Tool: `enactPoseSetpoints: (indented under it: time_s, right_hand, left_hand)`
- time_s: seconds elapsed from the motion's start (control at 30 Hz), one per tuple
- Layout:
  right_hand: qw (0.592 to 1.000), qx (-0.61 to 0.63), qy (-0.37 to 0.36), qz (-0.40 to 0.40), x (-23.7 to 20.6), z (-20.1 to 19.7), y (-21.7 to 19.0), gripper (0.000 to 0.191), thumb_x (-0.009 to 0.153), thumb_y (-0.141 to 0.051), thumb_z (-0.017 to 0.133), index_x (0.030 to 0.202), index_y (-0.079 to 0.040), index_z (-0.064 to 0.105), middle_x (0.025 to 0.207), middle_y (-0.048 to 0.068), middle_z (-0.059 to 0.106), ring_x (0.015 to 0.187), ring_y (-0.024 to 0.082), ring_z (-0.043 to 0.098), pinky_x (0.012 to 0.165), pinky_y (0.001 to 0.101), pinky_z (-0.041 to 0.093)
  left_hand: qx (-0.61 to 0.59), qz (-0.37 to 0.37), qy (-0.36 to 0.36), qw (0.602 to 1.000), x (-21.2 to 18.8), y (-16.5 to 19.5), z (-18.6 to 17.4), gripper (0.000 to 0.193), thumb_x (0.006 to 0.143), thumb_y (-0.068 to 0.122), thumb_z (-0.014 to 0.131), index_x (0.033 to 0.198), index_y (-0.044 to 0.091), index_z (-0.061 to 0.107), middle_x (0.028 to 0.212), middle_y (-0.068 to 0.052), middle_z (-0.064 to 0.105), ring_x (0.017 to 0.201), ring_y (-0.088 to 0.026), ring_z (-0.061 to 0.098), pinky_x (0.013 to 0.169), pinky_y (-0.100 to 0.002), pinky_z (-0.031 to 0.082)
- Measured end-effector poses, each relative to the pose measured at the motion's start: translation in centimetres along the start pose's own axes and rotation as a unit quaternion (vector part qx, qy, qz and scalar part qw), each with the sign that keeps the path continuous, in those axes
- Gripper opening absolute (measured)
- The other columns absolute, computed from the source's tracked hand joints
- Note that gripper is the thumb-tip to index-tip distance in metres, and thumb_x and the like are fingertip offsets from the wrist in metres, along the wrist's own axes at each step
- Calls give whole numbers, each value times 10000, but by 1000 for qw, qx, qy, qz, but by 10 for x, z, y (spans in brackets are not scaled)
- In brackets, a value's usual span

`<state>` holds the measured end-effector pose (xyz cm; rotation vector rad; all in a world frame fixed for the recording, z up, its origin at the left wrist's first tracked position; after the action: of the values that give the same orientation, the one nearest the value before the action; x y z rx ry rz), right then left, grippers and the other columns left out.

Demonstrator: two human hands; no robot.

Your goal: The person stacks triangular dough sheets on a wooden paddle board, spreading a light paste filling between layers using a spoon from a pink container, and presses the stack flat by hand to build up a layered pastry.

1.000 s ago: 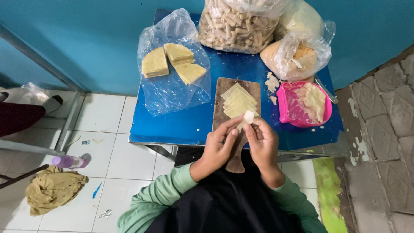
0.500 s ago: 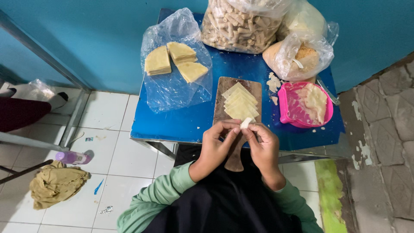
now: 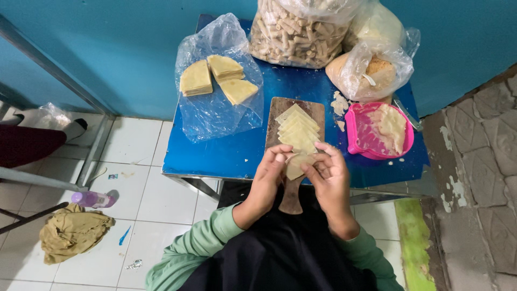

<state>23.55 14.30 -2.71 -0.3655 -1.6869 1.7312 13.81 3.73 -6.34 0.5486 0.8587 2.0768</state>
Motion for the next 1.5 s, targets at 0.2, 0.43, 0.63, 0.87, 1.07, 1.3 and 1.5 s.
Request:
enactPoseSetpoints:
  time_s: [0.2,0.43,0.63,0.87,1.07,1.3,1.5]
  right_hand:
    - [981,-182,-54,-49,-3,2,-18,699,893,68,716,1520,10,413,1055,93,736,930,101,662,835,242,535]
    - [987,-149,-29,-49,-2,-3,-31,691,924,28,720,1540,8,408,1018,80,739,924,64,658,835,231,539]
    - [957,-277,11,-88,15,-4,-36,664,913,-1,766,1511,-17,478,942,77,753,794,62,644,737,231,538]
    - [934,-334,27,-120,53,1,-27,640,901,-30,783,1478,-35,507,849,82,718,682,85,652,636,245,539]
    - [906,-392,56,-150,54,-10,-17,574,926,-43,776,1454,-46,551,857,98,699,665,116,618,638,278,524]
    - [912,-384,63,-130,38,-23,-12,466,905,-58,770,1352,-45,640,821,75,689,652,129,575,638,284,513]
    - [909,-381,61,-156,28,-12,-22,436,910,-58,775,1325,-28,644,796,52,665,640,126,556,625,281,498]
  left_hand:
    - [389,137,-33,910,-8,48,28,316,937,121,751,1224,52,637,982,-36,698,891,-105,668,800,-267,530]
    - [313,4,42,949,-6,31,10,121,986,109,726,1054,10,723,783,-65,684,646,-101,590,554,-283,460]
    - [474,149,33,867,4,59,22,157,941,90,731,1088,37,735,857,-108,722,663,-184,679,586,-307,528]
    - [549,213,57,806,27,75,31,281,900,93,739,1158,32,644,924,-158,697,796,-324,709,686,-397,563]
    - [621,264,72,735,27,107,35,251,915,95,722,1146,33,645,968,-174,667,908,-383,660,768,-456,536]
    - [721,281,71,630,59,168,0,220,922,70,701,1139,50,672,1017,-171,677,946,-392,639,794,-485,516]
    - [793,271,43,543,127,179,-54,191,854,46,711,1041,86,726,994,-120,694,991,-361,651,821,-471,524]
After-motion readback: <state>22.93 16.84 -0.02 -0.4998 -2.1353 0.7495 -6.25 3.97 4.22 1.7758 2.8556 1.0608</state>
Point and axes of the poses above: each hand's wrist, its own x-axis towards the middle knuckle, its own z-axis out of the palm, y = z × x, the point moved 8 cm from there along x, towards the middle knuckle
